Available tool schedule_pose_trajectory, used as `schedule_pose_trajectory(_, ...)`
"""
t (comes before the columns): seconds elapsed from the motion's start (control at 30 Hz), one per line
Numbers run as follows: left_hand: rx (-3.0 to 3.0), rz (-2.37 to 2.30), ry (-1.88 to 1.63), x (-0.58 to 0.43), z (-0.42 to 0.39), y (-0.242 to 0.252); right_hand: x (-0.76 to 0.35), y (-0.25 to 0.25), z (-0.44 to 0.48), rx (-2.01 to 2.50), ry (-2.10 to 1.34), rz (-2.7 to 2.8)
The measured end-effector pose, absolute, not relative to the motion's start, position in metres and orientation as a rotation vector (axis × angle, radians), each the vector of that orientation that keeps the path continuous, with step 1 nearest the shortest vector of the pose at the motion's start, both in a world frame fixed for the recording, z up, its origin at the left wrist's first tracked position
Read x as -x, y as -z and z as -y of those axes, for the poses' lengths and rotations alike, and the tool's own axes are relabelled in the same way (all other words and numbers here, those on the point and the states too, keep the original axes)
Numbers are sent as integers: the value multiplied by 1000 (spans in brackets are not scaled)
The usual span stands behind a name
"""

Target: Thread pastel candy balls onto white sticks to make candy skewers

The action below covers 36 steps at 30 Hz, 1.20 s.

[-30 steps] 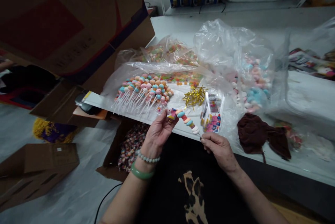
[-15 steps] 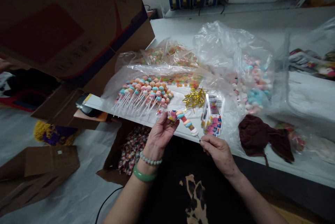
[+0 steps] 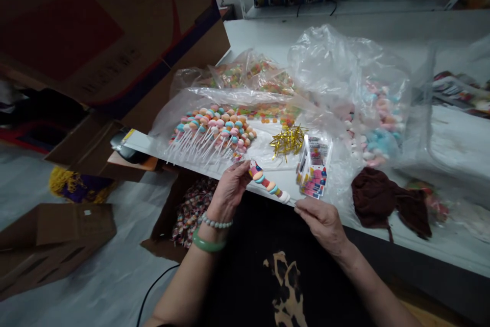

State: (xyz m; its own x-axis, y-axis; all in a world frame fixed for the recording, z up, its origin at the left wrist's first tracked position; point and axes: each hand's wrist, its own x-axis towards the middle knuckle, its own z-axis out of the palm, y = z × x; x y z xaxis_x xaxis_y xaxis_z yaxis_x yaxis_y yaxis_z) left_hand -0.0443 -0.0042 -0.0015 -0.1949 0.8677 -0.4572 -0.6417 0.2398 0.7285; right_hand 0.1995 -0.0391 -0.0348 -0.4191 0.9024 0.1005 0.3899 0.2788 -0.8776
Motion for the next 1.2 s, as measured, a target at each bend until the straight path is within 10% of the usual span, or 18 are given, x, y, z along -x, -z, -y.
schedule_pose_trajectory(0.57,-328,-1184,-1316,42,13,21,-182,35,36,1323,-2097,1074)
schedule_pose_trajectory(0.9,-361,-1161,-1242,35,17,19,-178,47,47,1347,-513,2163)
schedule_pose_trajectory(1.2,-622,-1256,-1215,41,18,20,-180,45,36,1198,-420,2318)
